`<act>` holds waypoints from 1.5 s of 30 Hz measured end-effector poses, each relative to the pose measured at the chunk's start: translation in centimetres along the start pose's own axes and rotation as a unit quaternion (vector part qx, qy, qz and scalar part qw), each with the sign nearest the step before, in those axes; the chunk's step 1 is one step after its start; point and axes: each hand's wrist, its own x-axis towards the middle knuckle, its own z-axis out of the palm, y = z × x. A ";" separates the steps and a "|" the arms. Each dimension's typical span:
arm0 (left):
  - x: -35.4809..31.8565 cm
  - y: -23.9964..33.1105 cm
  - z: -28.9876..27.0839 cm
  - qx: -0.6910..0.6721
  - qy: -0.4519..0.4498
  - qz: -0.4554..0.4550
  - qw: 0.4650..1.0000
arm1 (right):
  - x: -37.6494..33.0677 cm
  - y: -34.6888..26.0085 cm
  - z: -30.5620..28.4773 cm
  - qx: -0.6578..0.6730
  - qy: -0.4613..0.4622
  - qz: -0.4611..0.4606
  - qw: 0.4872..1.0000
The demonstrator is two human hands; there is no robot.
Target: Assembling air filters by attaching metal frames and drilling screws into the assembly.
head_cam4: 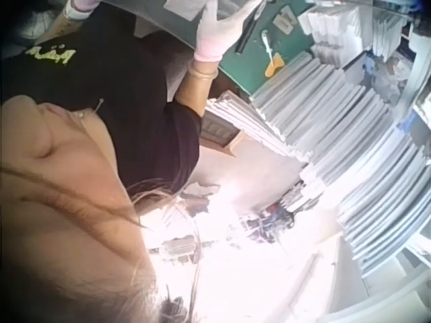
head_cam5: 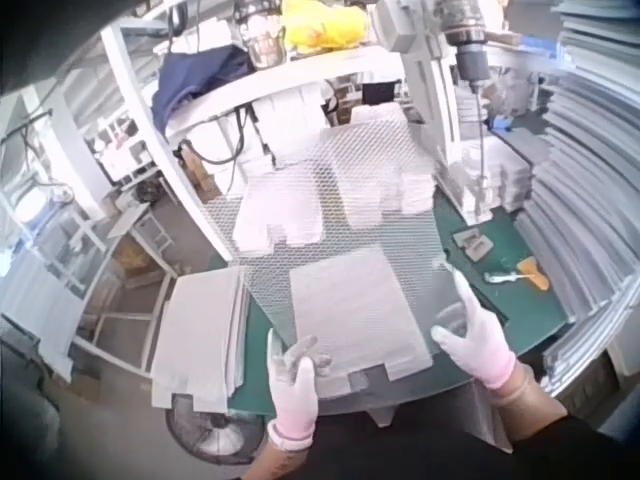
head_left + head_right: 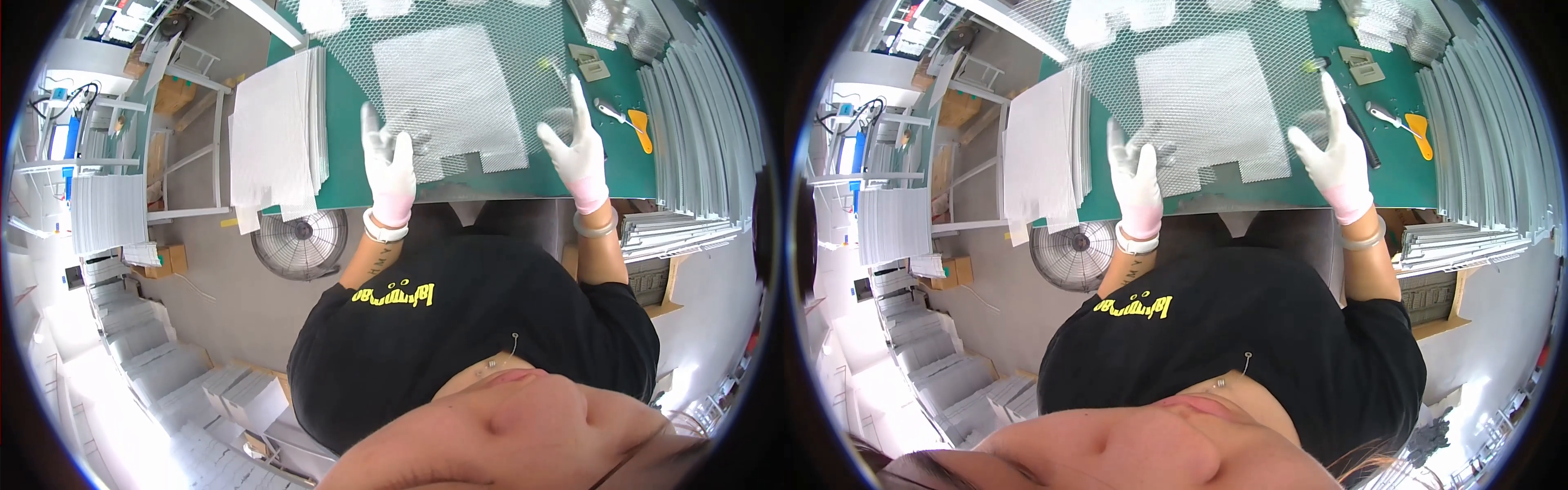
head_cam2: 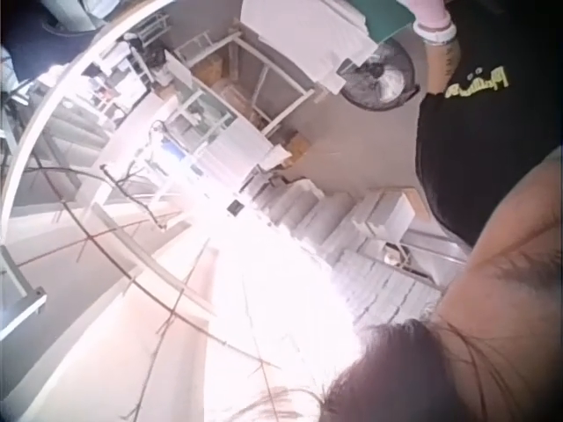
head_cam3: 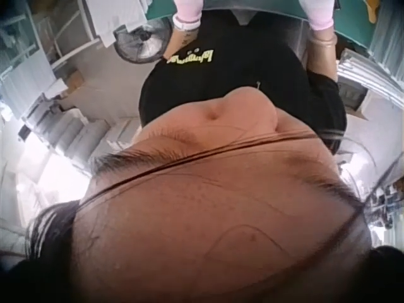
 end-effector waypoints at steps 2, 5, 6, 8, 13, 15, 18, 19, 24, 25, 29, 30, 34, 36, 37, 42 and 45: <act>-0.7 0.3 -1.2 0.067 0.009 -0.010 0.998 | -0.6 0.1 0.8 -0.079 -0.071 0.086 0.991; 0.3 0.1 -2.6 0.513 -0.095 0.148 0.840 | -1.3 2.1 2.8 -0.109 -0.054 0.005 0.993; 0.6 -0.5 -3.0 0.517 -0.091 0.145 0.839 | -1.3 2.2 3.3 -0.136 -0.074 0.020 0.988; 1.2 -2.0 -3.5 0.568 -0.108 0.116 0.808 | -1.1 2.5 4.0 -0.145 -0.095 0.052 0.983; 1.6 -3.5 -3.9 0.626 -0.131 0.082 0.764 | -1.4 4.0 5.5 -0.208 -0.114 0.090 0.967; 1.7 -4.2 -3.9 0.645 -0.136 0.058 0.750 | -2.0 4.9 6.1 -0.228 -0.114 0.082 0.963; 1.7 -4.5 -3.9 0.665 -0.141 0.061 0.730 | -2.2 5.5 6.4 -0.243 -0.112 0.074 0.961; 1.7 -4.5 -3.9 0.665 -0.142 0.061 0.730 | -2.2 5.6 6.5 -0.238 -0.110 0.074 0.962; 1.9 -4.7 -4.0 0.660 -0.141 0.054 0.736 | -1.9 5.9 6.4 -0.231 -0.123 0.070 0.963; 2.0 -4.7 -4.1 0.658 -0.144 0.057 0.737 | -1.8 5.8 6.3 -0.229 -0.138 0.083 0.960; 2.0 -4.5 -4.0 0.635 -0.142 0.055 0.757 | -1.1 6.1 5.7 -0.248 -0.148 0.073 0.955; 2.1 -4.3 -4.0 0.623 -0.139 0.039 0.769 | -0.6 5.3 5.3 -0.262 -0.180 0.089 0.944; 2.1 -4.4 -4.1 0.617 -0.141 0.048 0.773 | -0.4 5.1 4.9 -0.278 -0.209 0.096 0.933; 2.2 -4.6 -4.3 0.613 -0.139 0.034 0.777 | -0.1 5.0 4.4 -0.282 -0.221 0.094 0.929; 2.3 -4.5 -4.4 0.610 -0.135 0.018 0.780 | 0.2 5.1 4.2 -0.285 -0.236 0.090 0.925; 4.3 -3.6 -5.0 0.670 -0.117 0.100 0.727 | 8.5 13.8 -2.7 -0.317 0.039 -0.031 0.947; 5.9 -4.8 -6.1 0.655 -0.277 0.092 0.697 | 13.2 19.4 -7.3 -0.442 0.124 0.006 0.889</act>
